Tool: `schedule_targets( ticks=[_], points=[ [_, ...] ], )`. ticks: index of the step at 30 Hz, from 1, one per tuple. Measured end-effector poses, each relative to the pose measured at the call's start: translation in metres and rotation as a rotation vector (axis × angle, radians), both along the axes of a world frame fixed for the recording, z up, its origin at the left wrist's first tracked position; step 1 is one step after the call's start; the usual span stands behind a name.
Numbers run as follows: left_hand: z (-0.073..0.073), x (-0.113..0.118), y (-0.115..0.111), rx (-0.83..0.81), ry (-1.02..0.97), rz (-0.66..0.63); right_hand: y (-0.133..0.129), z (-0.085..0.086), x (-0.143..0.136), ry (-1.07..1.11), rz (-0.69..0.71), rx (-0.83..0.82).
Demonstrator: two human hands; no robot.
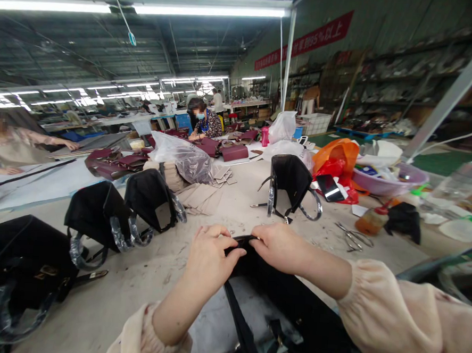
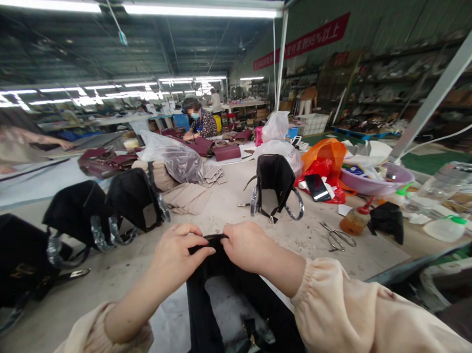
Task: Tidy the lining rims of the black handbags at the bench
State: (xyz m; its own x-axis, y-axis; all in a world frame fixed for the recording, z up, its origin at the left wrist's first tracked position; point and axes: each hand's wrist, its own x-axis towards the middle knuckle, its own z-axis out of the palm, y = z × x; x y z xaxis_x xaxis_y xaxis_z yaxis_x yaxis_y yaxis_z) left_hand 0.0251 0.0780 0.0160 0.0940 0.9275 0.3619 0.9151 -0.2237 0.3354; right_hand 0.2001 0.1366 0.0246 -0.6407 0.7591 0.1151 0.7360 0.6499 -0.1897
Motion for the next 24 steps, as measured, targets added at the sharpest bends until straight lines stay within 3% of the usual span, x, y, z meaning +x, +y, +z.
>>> schedule_targets(
  ticks=[3,8,16,20,24],
  points=[
    [-0.003,-0.002,0.003,0.017,-0.048,-0.072,-0.001,0.0,0.002,0.015,-0.002,-0.019],
    [-0.004,-0.01,0.005,-0.111,-0.262,-0.292,-0.005,0.001,0.006,0.042,0.026,-0.047],
    [0.004,-0.002,-0.003,-0.027,0.095,-0.026,-0.005,-0.003,0.002,0.063,-0.012,-0.036],
    [0.005,0.004,0.001,-0.021,0.113,0.006,-0.007,-0.003,0.001,0.053,-0.037,-0.035],
    [-0.001,0.003,0.006,-0.001,0.01,-0.031,-0.008,-0.001,0.001,0.047,-0.044,-0.049]
  ],
)
